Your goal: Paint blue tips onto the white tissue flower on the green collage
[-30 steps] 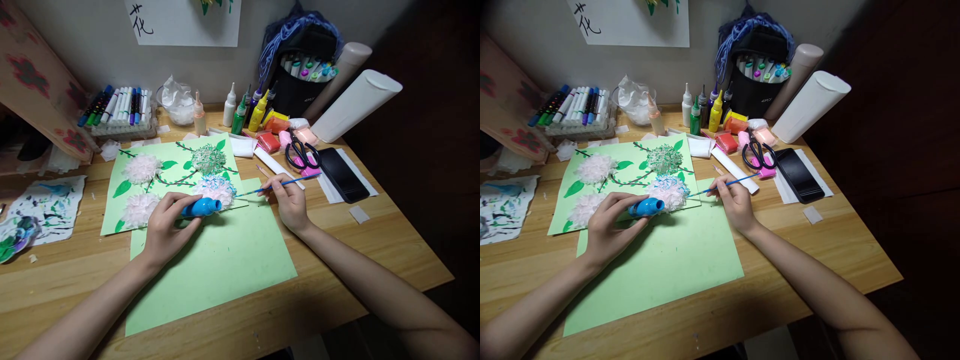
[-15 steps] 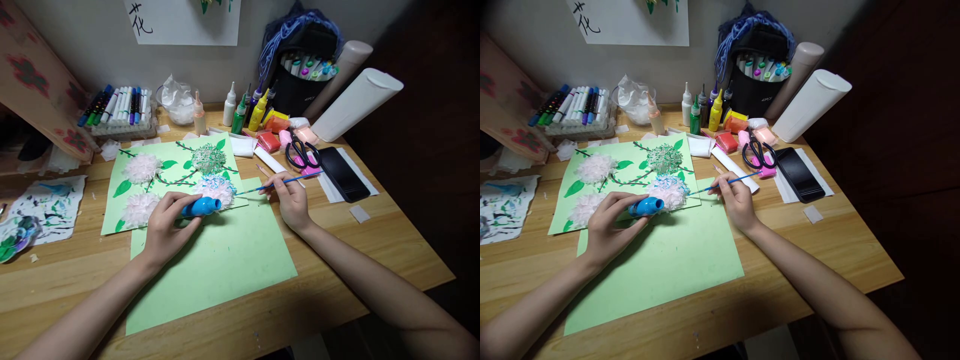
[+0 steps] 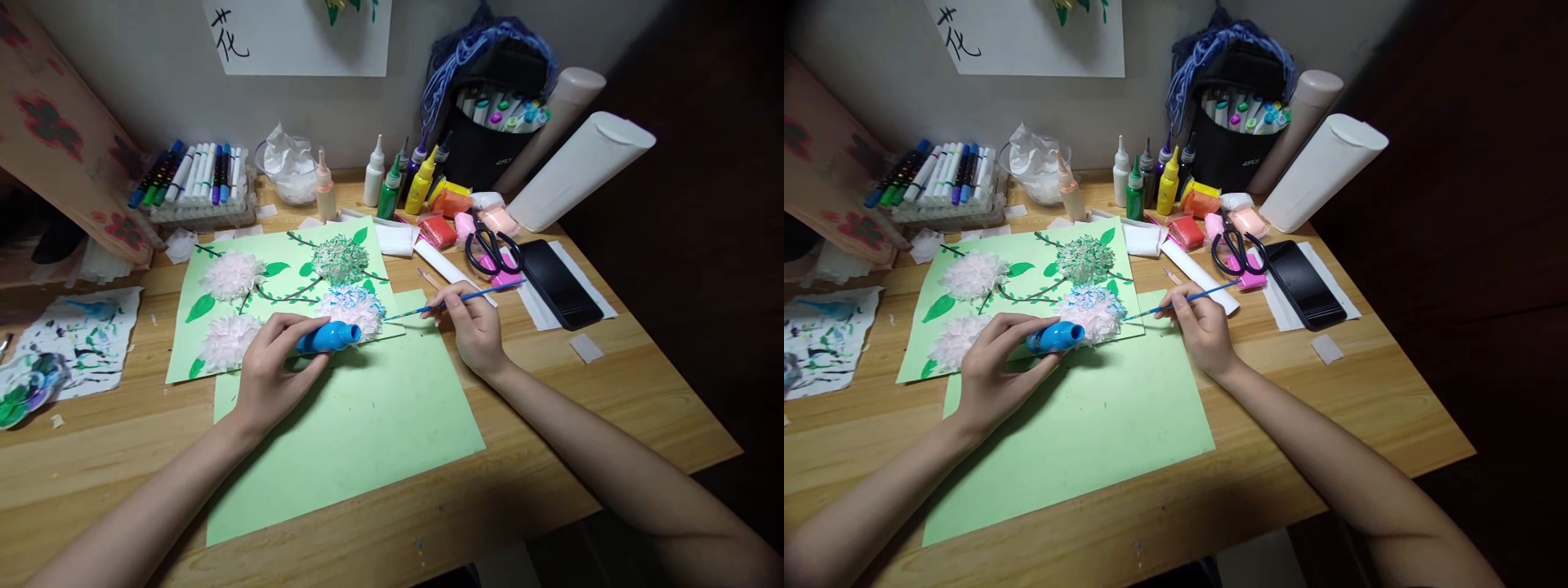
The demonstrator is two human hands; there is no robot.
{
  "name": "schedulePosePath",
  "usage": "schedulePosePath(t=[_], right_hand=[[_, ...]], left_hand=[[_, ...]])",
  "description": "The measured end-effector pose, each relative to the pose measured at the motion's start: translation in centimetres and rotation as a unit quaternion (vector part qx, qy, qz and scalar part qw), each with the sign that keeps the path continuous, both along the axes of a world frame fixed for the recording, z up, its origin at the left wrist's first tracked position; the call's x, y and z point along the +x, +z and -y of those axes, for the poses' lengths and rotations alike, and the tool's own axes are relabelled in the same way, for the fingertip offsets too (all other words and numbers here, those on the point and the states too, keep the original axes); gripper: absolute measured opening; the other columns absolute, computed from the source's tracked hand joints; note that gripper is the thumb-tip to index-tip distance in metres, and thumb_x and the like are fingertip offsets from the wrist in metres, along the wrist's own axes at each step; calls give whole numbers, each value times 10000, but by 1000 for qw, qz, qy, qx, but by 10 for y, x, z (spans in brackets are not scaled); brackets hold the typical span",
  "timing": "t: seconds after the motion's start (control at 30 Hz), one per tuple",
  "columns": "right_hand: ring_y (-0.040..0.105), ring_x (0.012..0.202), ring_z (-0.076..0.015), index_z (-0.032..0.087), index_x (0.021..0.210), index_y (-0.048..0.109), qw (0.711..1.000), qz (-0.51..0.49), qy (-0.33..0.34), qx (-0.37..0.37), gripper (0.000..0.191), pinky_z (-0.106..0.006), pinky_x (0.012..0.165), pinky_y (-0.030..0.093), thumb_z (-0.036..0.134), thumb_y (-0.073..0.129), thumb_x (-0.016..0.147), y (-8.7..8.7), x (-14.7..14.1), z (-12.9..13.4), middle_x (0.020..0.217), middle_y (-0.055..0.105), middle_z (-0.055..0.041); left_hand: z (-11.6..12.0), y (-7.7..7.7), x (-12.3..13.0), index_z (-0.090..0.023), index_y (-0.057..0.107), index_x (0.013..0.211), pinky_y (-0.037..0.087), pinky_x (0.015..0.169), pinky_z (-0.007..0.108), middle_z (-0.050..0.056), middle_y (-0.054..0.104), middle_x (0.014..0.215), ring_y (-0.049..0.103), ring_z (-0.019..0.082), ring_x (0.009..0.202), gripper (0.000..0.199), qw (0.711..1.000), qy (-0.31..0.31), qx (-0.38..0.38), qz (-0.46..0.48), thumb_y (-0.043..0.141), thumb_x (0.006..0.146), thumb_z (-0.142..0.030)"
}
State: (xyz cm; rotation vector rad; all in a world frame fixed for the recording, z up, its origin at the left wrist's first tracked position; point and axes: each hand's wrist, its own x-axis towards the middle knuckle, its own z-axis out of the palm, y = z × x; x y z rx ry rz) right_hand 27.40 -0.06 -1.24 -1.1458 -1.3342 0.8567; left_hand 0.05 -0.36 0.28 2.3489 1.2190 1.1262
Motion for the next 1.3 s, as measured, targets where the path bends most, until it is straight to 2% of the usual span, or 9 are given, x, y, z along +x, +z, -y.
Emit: schedulePosePath(t=[0.4, 1.3], right_hand=[[647, 687, -90, 212, 824, 616, 999, 33, 16, 8, 223, -215, 598, 490, 336, 483, 954, -1, 1, 1, 749, 655, 16], [620, 658, -101, 208, 813, 622, 999, 49, 0, 12, 237, -232, 619, 504, 345, 484, 948, 2, 2, 2, 725, 645, 10]], left_hand=[[0, 0, 1, -207, 638, 1125, 491, 741, 271, 32, 616, 959, 597, 152, 858, 355, 1000, 4, 0, -1, 687, 786, -113], [0, 1, -1, -219, 639, 1131, 499, 736, 293, 42, 622, 963, 604, 170, 860, 350, 1000, 2, -7, -7, 665, 796, -122]])
